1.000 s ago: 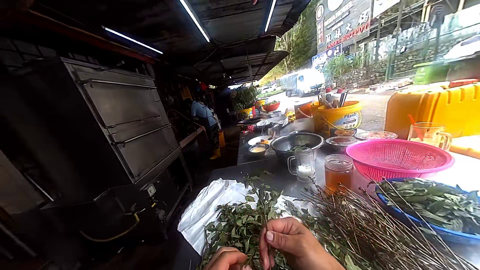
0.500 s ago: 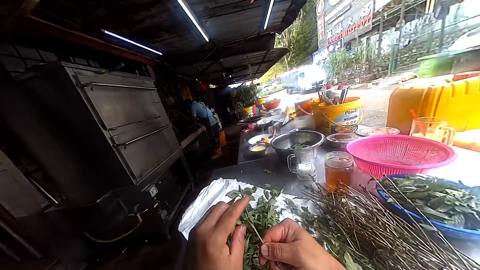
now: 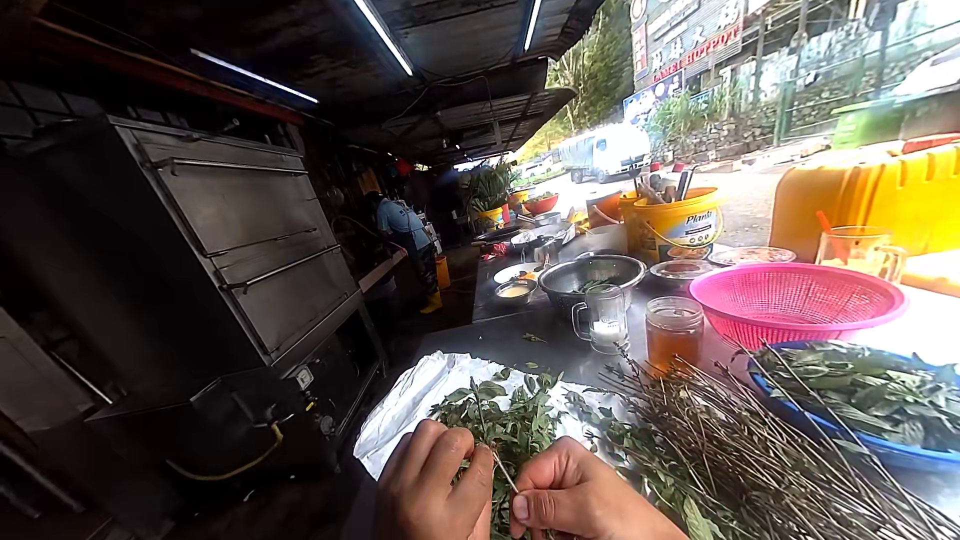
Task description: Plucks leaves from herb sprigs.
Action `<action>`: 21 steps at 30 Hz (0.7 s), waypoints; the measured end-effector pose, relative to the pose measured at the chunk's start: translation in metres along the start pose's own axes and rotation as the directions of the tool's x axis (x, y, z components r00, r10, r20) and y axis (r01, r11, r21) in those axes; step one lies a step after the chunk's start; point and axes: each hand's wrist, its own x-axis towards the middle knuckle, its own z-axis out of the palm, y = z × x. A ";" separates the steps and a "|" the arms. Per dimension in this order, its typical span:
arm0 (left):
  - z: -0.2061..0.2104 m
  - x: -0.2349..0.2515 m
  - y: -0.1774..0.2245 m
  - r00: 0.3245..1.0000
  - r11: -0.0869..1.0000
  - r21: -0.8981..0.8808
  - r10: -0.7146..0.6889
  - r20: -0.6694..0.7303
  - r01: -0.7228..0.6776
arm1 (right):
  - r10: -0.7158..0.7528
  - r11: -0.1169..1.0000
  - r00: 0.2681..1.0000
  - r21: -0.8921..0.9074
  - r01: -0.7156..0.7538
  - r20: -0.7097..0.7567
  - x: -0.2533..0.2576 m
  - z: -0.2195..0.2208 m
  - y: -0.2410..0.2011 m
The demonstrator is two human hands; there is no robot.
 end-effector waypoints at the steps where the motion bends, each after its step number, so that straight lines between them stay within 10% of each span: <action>1: 0.001 0.000 0.000 1.000 1.000 -0.004 -0.002 -0.013 0.002 | 0.000 1.000 1.000 -0.003 0.000 0.001 0.000 0.000 0.000; 13: -0.001 -0.005 0.006 0.996 0.996 0.044 0.078 -0.044 -0.076 | 0.028 0.999 1.000 -0.025 -0.028 0.007 -0.002 0.002 -0.003; 17: -0.002 -0.006 0.018 0.988 0.986 0.064 -0.150 -0.025 0.151 | 0.008 0.998 1.000 -0.058 -0.008 0.011 0.000 0.003 -0.001; 21: -0.009 -0.009 0.010 0.878 0.844 -0.300 -0.477 -0.038 0.445 | -0.021 1.000 0.999 -0.016 0.022 0.033 -0.001 0.001 0.000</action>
